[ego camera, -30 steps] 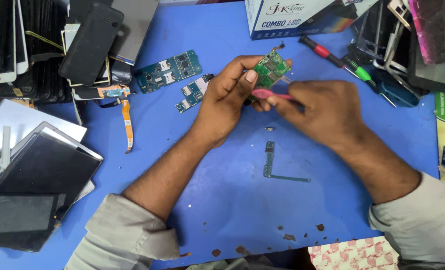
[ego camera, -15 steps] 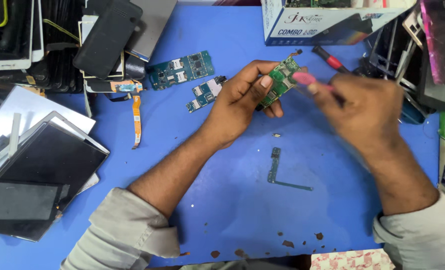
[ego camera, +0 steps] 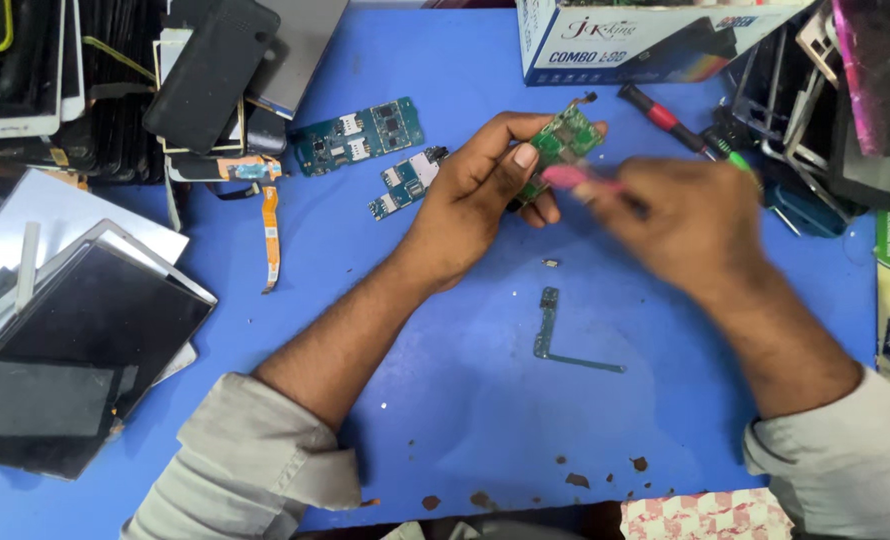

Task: The person holds a phone motherboard in one hand and brushes its surface and connectors with a small pink brush, turning the board to clean different sides. Other phone boards and disassembled phone parts lie on the blue workbench around them.

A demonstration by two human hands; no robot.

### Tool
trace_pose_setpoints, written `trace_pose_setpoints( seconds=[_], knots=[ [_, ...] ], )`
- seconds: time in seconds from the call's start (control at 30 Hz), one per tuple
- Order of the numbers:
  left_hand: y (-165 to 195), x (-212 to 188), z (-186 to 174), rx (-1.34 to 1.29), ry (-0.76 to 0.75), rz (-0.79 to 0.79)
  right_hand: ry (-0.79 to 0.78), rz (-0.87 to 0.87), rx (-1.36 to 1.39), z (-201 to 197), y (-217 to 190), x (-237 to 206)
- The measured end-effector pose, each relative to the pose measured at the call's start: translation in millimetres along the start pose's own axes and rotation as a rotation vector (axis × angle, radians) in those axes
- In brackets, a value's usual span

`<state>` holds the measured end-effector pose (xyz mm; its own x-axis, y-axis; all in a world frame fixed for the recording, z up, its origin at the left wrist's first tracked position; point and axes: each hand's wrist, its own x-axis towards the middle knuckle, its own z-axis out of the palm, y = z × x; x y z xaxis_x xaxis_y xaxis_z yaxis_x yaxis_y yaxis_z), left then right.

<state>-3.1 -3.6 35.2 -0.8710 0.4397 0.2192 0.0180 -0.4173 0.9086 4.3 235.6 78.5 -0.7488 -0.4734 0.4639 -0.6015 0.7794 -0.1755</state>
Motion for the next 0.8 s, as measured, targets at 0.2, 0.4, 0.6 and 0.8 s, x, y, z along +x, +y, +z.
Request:
trace_pose_setpoints(
  seconds=[0.2, 0.4, 0.6, 0.8],
  knots=[
    [-1, 0, 1, 0.019, -0.004, 0.007, 0.010, 0.032, -0.015, -1, 1, -3],
    [-3, -1, 1, 0.029, -0.011, -0.005, 0.002, 0.133, -0.007, -5, -4, -2],
    [-5, -1, -1, 0.001, -0.012, -0.027, 0.022, -0.034, 0.031, -1, -10, 1],
    [-4, -1, 0, 0.002, 0.000, -0.027, 0.002, 0.057, 0.015, 3, 3, -6]
  ],
)
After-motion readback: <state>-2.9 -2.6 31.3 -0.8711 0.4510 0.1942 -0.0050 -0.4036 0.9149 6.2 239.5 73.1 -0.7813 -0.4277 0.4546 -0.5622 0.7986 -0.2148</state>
